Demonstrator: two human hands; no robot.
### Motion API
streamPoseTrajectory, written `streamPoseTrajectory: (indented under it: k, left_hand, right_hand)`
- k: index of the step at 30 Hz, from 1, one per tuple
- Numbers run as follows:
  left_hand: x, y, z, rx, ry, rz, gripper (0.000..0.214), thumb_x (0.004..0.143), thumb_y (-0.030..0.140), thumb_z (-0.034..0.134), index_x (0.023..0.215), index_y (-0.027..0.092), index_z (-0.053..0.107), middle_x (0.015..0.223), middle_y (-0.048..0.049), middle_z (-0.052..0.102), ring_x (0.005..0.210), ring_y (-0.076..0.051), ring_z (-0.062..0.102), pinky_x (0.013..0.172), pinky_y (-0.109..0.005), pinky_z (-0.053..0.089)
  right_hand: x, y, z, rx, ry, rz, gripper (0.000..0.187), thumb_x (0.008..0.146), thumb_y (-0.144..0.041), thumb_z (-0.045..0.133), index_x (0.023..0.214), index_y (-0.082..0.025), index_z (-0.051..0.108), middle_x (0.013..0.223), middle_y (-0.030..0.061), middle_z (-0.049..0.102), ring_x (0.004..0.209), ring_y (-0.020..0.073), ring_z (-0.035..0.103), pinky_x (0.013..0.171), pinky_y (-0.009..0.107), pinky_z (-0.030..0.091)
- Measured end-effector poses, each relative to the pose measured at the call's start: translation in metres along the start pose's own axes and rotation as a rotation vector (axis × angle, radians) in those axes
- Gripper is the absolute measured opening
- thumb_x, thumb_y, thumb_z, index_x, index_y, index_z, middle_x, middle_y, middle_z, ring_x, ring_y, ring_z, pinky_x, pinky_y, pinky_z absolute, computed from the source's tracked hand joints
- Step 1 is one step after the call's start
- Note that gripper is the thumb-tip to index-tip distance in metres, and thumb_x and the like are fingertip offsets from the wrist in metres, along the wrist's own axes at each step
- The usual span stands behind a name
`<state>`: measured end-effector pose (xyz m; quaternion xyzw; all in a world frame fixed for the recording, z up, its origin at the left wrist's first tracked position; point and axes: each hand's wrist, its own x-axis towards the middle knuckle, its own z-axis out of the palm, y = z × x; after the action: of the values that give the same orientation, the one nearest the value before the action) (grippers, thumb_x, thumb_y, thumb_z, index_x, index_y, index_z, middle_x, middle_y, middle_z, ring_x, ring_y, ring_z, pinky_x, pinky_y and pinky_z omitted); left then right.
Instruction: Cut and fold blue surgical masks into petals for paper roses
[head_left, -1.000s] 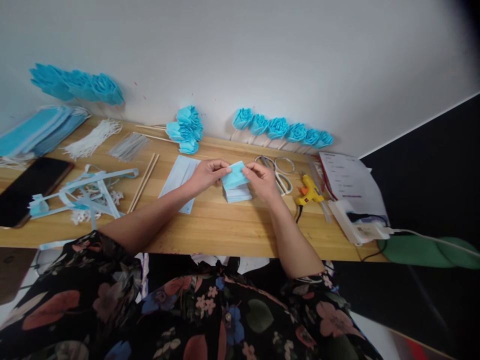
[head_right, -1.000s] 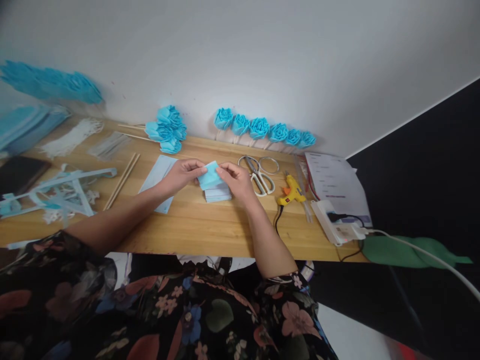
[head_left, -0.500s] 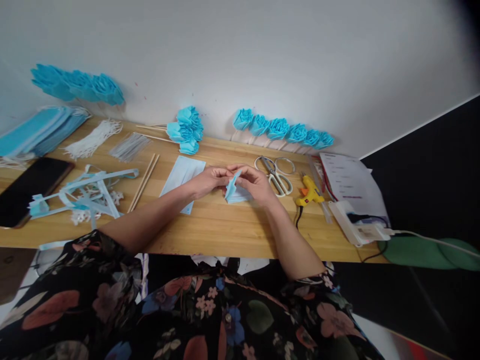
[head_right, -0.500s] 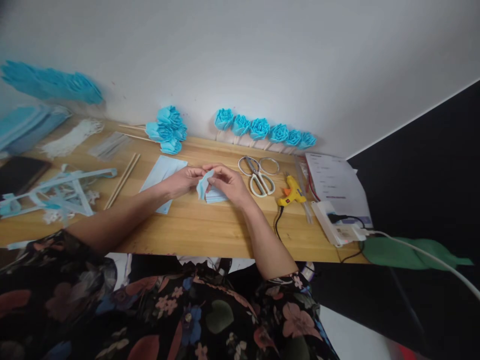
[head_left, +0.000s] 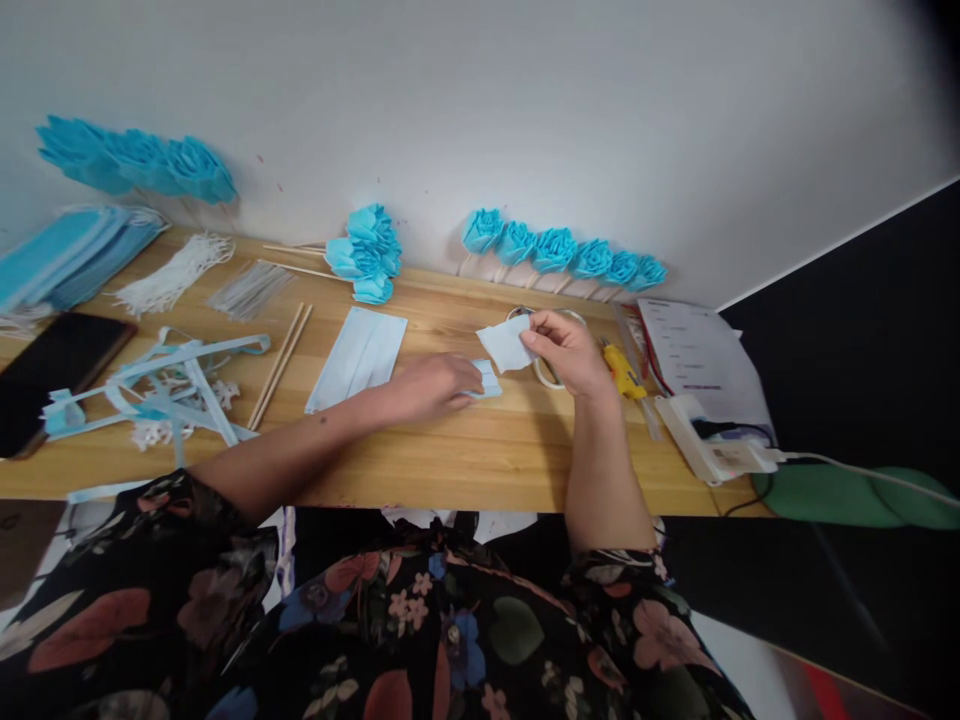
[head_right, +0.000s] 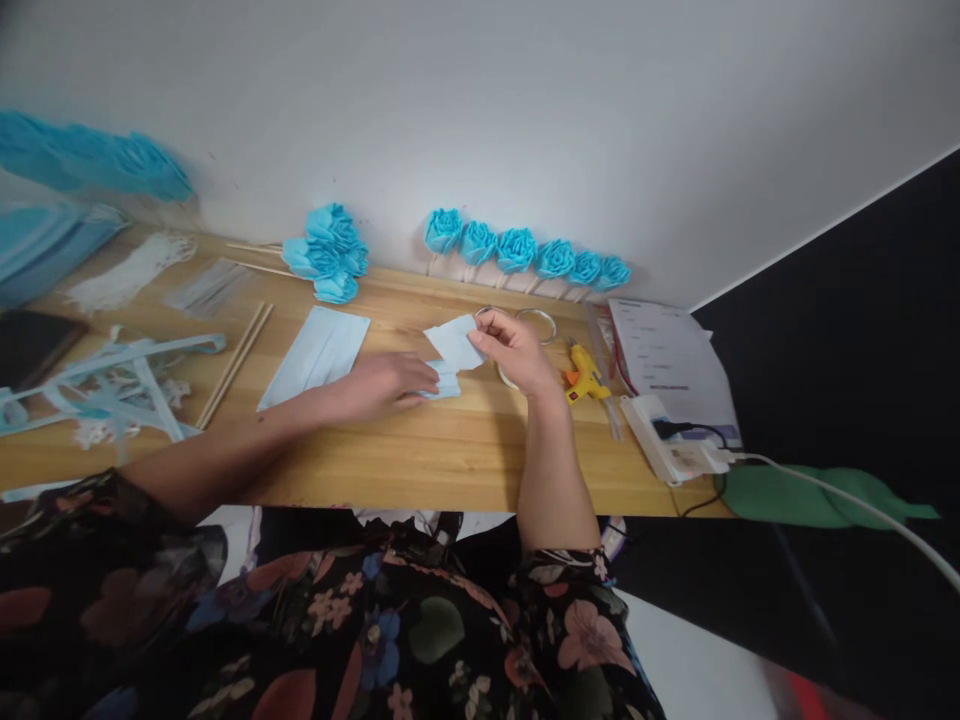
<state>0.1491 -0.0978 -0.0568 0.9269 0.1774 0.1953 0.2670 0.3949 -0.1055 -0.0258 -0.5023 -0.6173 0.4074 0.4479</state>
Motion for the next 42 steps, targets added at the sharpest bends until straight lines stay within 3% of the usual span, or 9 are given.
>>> streamPoseTrajectory:
  k: [3,6,12,13,22,32,36,39,42]
  left_hand:
    - [-0.004,0.011,0.008,0.2,-0.129,0.018,0.017,0.091,0.018,0.054,0.091,0.015,0.071,0.108,-0.0121,0.072,0.103,-0.023,0.064,0.089,-0.036,0.05]
    - [-0.008,0.022,0.017,0.335,-0.199,-0.013,0.017,0.092,0.017,0.052,0.09,0.013,0.069,0.106,-0.0144,0.07,0.104,-0.026,0.063,0.085,-0.036,0.05]
    - [-0.009,0.051,0.032,0.435,-0.225,-0.256,0.026,0.096,0.013,0.041,0.107,0.01,0.065,0.102,-0.0157,0.071,0.092,-0.025,0.066,0.078,-0.035,0.051]
    - [-0.009,0.056,0.033,0.471,-0.257,-0.215,0.027,0.095,0.011,0.041,0.106,0.01,0.066,0.104,-0.0163,0.07,0.095,-0.025,0.066,0.078,-0.035,0.051]
    - [-0.008,0.075,0.024,0.65,-0.353,-0.146,0.028,0.09,0.004,0.043,0.106,0.008,0.066,0.113,-0.0221,0.069,0.102,-0.029,0.067,0.073,-0.035,0.052]
    - [-0.011,0.071,0.026,0.542,-0.277,-0.107,0.021,0.091,0.006,0.047,0.095,0.01,0.068,0.098,-0.0169,0.071,0.092,-0.027,0.067,0.066,-0.032,0.049]
    - [-0.008,0.076,0.021,0.487,-0.107,0.017,0.024,0.097,0.015,0.045,0.089,0.014,0.068,0.084,-0.0101,0.069,0.086,-0.024,0.065,0.072,-0.035,0.049]
    - [-0.006,0.074,0.022,0.503,0.042,0.006,0.024,0.098,0.023,0.047,0.092,0.013,0.068,0.104,-0.0154,0.069,0.104,-0.028,0.063,0.087,-0.04,0.05]
    - [-0.006,0.064,0.028,0.532,0.008,-0.103,0.026,0.095,0.029,0.054,0.103,0.01,0.068,0.128,-0.0218,0.063,0.119,-0.032,0.059,0.097,-0.045,0.048]
  right_hand:
    - [-0.005,-0.001,-0.007,0.05,-0.039,0.043,0.044,0.066,-0.061,0.081,0.081,-0.022,0.068,0.07,-0.0008,0.06,0.062,0.0136,0.052,0.058,0.027,0.043]
    - [-0.009,-0.003,-0.006,0.06,-0.177,0.064,0.042,0.066,-0.058,0.082,0.08,-0.021,0.07,0.069,-0.0001,0.064,0.059,0.0134,0.053,0.056,0.028,0.042]
    - [-0.006,-0.005,0.026,-0.255,-0.447,0.054,0.021,0.082,-0.038,0.071,0.093,-0.021,0.075,0.081,0.0005,0.073,0.07,0.014,0.062,0.064,0.026,0.044]
    - [-0.005,-0.004,0.031,-0.317,-0.467,0.041,0.018,0.084,-0.035,0.069,0.094,-0.021,0.075,0.084,0.0006,0.075,0.074,0.0144,0.064,0.066,0.026,0.044]
    - [-0.003,0.008,0.041,-0.661,-0.432,-0.087,0.015,0.092,-0.027,0.062,0.098,-0.025,0.076,0.095,0.0004,0.078,0.084,0.0172,0.068,0.076,0.028,0.042]
    - [-0.002,0.012,0.043,-0.749,-0.384,-0.109,0.012,0.09,-0.025,0.065,0.094,-0.026,0.075,0.094,0.0015,0.078,0.085,0.0187,0.067,0.074,0.029,0.04]
    - [-0.003,0.01,0.045,-0.745,-0.379,-0.107,0.011,0.09,-0.024,0.064,0.092,-0.025,0.075,0.091,0.0017,0.077,0.082,0.0185,0.067,0.072,0.029,0.04]
    - [-0.004,0.009,0.045,-0.699,-0.386,-0.122,0.014,0.092,-0.026,0.061,0.091,-0.024,0.075,0.086,0.001,0.076,0.078,0.0174,0.065,0.07,0.028,0.04]
    - [-0.004,0.007,0.045,-0.716,-0.402,-0.127,0.015,0.093,-0.028,0.061,0.093,-0.023,0.075,0.087,0.0019,0.076,0.079,0.018,0.066,0.069,0.028,0.039]
